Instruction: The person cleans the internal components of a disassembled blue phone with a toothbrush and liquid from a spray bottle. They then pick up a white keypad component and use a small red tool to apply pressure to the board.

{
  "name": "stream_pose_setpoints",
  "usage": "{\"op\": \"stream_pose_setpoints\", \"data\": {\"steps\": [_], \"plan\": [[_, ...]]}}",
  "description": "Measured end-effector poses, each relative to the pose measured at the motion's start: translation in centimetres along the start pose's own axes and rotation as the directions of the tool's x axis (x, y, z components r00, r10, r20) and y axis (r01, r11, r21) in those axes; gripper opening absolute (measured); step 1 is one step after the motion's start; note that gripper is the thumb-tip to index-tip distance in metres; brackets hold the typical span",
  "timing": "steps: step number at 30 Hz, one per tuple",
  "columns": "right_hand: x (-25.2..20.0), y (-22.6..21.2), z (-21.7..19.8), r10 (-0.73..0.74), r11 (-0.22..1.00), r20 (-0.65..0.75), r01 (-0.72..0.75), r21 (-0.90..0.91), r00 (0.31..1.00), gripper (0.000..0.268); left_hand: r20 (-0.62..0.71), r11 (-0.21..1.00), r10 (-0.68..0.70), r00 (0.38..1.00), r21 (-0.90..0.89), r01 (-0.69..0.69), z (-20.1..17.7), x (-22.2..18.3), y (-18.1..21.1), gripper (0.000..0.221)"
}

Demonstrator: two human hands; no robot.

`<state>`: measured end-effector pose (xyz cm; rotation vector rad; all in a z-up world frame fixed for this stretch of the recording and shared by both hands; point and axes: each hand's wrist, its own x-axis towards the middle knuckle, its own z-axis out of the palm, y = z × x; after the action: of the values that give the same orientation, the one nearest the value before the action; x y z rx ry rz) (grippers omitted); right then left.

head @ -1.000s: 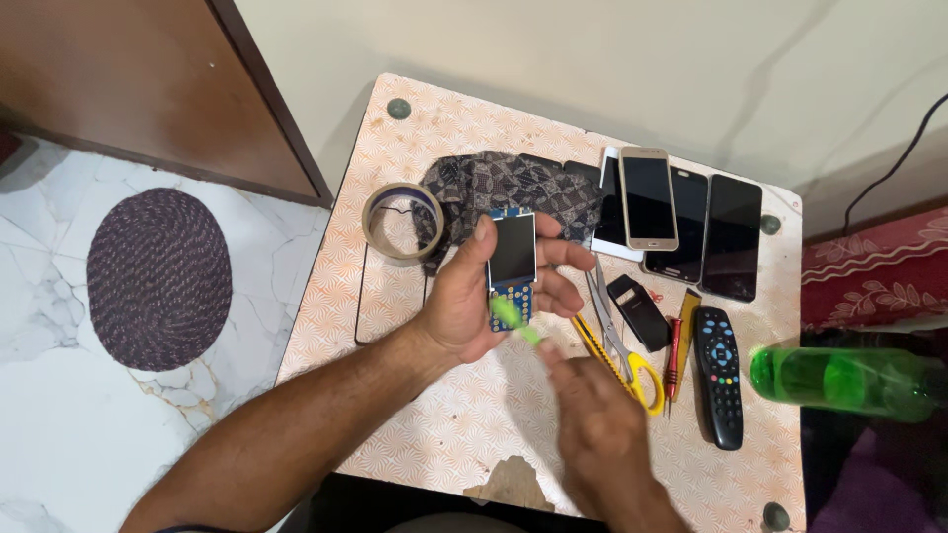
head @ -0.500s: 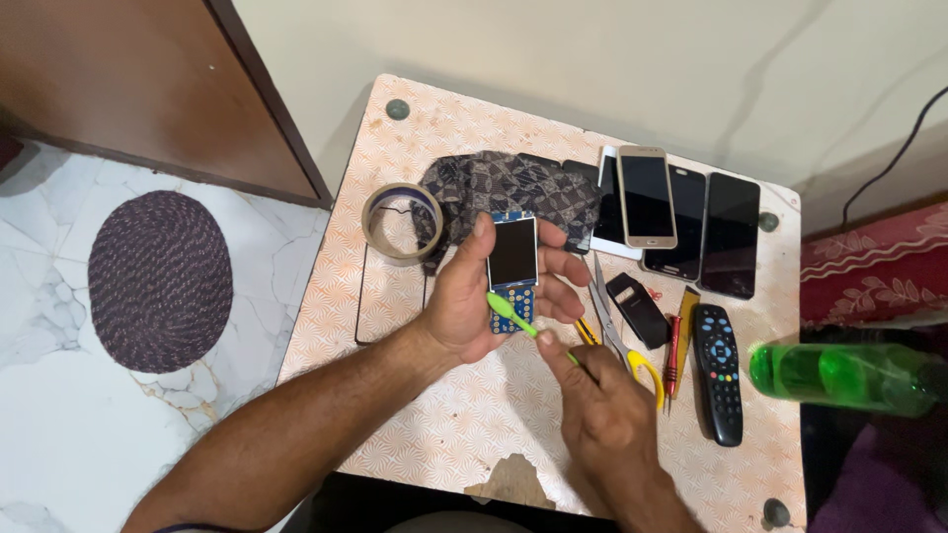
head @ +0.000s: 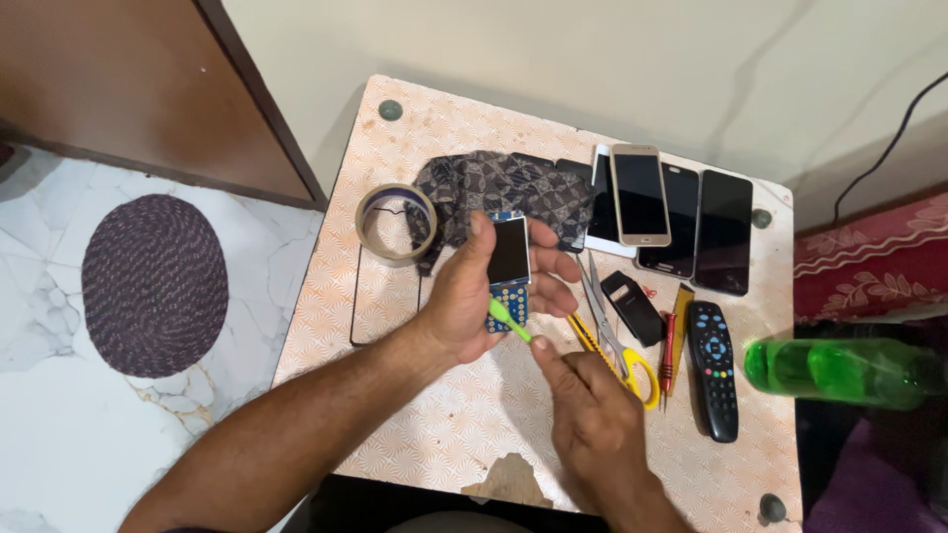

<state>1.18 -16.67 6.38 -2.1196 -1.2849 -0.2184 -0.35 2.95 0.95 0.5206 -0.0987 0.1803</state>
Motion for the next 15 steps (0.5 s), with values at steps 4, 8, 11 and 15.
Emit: {"op": "stream_pose_setpoints", "data": {"steps": [4,8,11,15], "plan": [[0.2,1.2,0.0,0.008,1.000,-0.101,-0.008,0.006,0.995,0.045,-0.026,1.000,0.006,1.000,0.022,-0.005,-0.2,0.2,-0.1,0.077],[-0.6,0.9,0.6,0.011,0.999,-0.018,-0.012,-0.031,1.000,0.045,0.011,0.999,0.017,1.000,-0.031,-0.016,-0.1,-0.2,0.0,0.079],[-0.4,1.0,0.8,0.030,0.999,-0.054,-0.031,-0.012,0.998,0.045,0.029,0.999,0.029,0.999,-0.026,-0.028,0.0,-0.3,0.0,0.080],[-0.6,1.0,0.6,0.039,0.999,-0.045,-0.040,-0.028,0.998,0.045,0.031,0.999,0.011,0.999,-0.042,-0.010,0.0,-0.1,0.0,0.076]]}}
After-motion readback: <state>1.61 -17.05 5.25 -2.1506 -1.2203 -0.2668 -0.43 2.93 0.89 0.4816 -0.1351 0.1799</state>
